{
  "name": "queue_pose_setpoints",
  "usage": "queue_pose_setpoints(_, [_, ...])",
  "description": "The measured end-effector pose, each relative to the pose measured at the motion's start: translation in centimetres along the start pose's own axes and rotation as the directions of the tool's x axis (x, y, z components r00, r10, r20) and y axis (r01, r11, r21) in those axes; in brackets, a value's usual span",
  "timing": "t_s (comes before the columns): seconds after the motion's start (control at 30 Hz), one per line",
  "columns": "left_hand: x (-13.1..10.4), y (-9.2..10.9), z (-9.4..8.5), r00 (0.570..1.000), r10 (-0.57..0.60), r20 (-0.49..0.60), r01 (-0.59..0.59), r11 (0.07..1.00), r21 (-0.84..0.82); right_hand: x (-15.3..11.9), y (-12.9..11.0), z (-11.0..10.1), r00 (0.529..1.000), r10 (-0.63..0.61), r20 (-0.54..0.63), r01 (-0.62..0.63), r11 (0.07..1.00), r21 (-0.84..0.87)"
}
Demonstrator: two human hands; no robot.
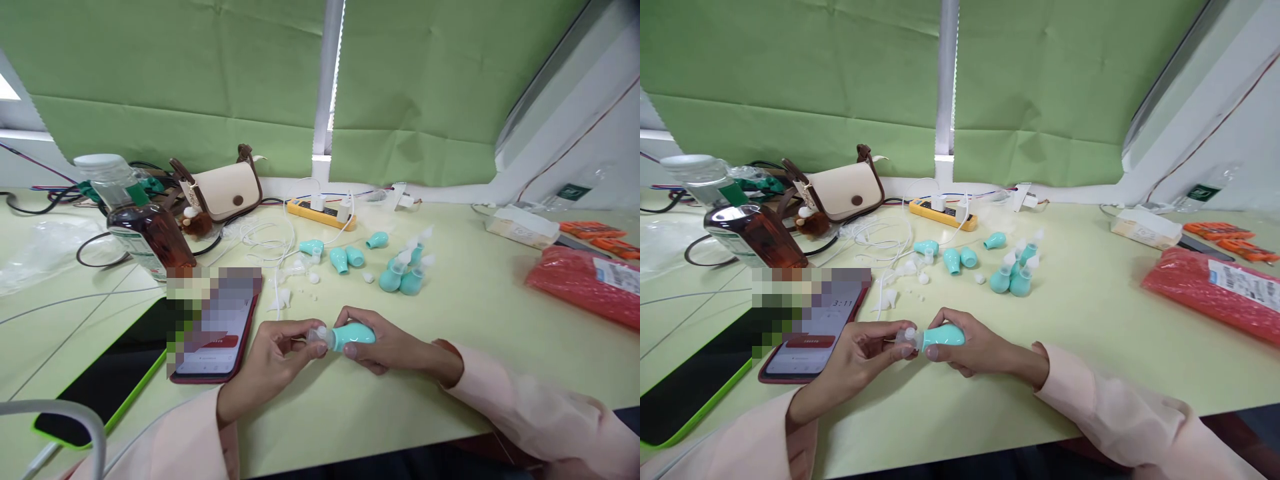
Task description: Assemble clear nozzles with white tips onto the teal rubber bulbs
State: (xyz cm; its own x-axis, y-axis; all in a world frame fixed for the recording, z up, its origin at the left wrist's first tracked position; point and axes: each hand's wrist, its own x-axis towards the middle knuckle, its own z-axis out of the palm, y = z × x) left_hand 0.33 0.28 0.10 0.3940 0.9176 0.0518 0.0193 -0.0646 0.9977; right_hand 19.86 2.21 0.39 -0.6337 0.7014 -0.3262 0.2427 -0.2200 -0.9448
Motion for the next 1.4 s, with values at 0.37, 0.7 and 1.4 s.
queue_pose_setpoints(0.37, [-0.4, 0.6, 0.0, 0.971, 0.223, 0.081, -0.237, 0.894, 0.379, 0.5, -0.4, -0.3, 0.92, 0.182, 0.348, -0.314, 0.873, 0.373])
queue_pose_setpoints(0.7, [-0.2, -0.6, 0.1, 0.98, 0.164, -0.113, -0.138, 0.968, 0.209, 0.3, -0.1, 0.3, 0.999, -0.041, 0.001, 0.041, 0.988, 0.152])
queue_pose_setpoints(1.4, [-0.1, -0.3, -0.2, 0.995, 0.083, -0.049, -0.086, 0.994, -0.065, 0.5, 1.0, 1.4, 0.95, -0.28, 0.138, 0.273, 0.96, 0.064])
